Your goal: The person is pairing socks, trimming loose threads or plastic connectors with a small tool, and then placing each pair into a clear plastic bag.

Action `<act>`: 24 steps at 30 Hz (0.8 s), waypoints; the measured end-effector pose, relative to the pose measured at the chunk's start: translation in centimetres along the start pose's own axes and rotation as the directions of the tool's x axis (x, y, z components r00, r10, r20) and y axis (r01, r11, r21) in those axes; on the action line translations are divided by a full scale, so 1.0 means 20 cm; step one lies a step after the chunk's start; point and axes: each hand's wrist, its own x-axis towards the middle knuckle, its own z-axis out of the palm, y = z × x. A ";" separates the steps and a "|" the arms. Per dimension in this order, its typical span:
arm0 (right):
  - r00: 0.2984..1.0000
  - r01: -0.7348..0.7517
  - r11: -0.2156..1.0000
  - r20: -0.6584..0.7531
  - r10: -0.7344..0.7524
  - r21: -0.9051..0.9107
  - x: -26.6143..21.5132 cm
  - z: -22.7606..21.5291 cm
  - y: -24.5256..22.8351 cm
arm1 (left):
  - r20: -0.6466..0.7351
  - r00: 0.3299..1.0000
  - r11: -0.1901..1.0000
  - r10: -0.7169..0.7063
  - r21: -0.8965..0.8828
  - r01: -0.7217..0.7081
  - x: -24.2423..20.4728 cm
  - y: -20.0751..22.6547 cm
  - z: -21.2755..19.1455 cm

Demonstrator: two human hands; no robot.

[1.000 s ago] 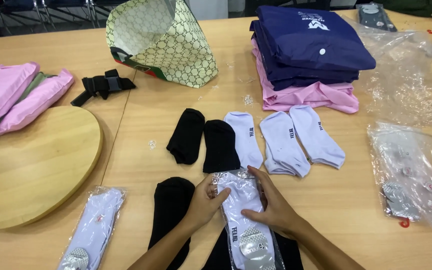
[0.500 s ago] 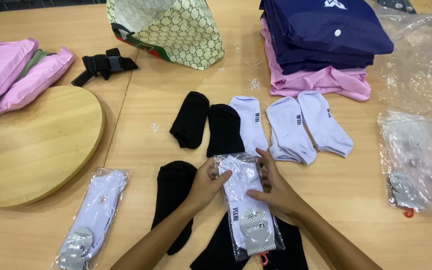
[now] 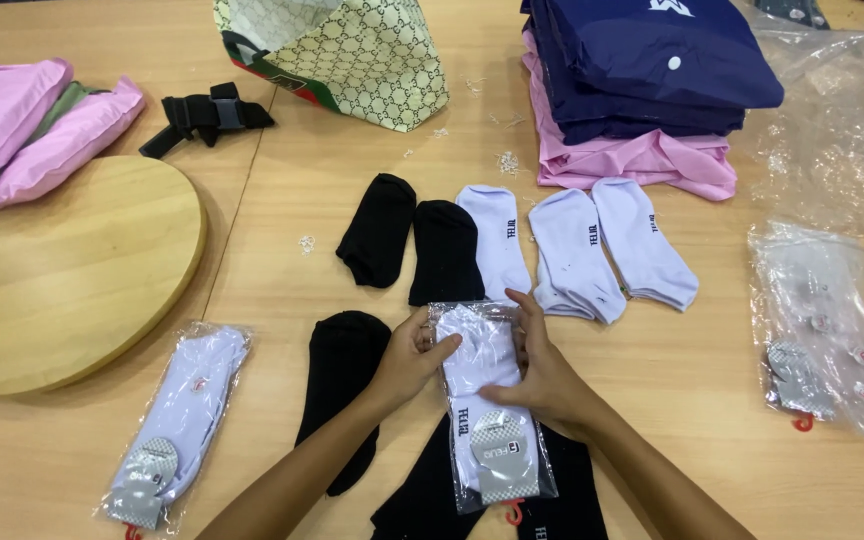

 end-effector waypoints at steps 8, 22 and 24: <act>0.995 0.098 0.893 -0.066 -0.077 0.439 0.11 -0.09 0.32 | 0.044 0.997 0.993 -0.056 -0.099 0.060 0.00 -0.04 -0.01; 0.990 0.140 0.945 -0.024 -0.140 0.295 0.06 -0.06 0.31 | -0.042 0.998 0.998 -0.054 -0.019 0.053 -0.07 0.08 0.05; 0.985 0.165 0.917 -0.014 -0.172 0.363 0.07 -0.07 0.33 | -0.102 0.994 0.998 -0.049 -0.042 0.045 -0.08 0.14 -0.01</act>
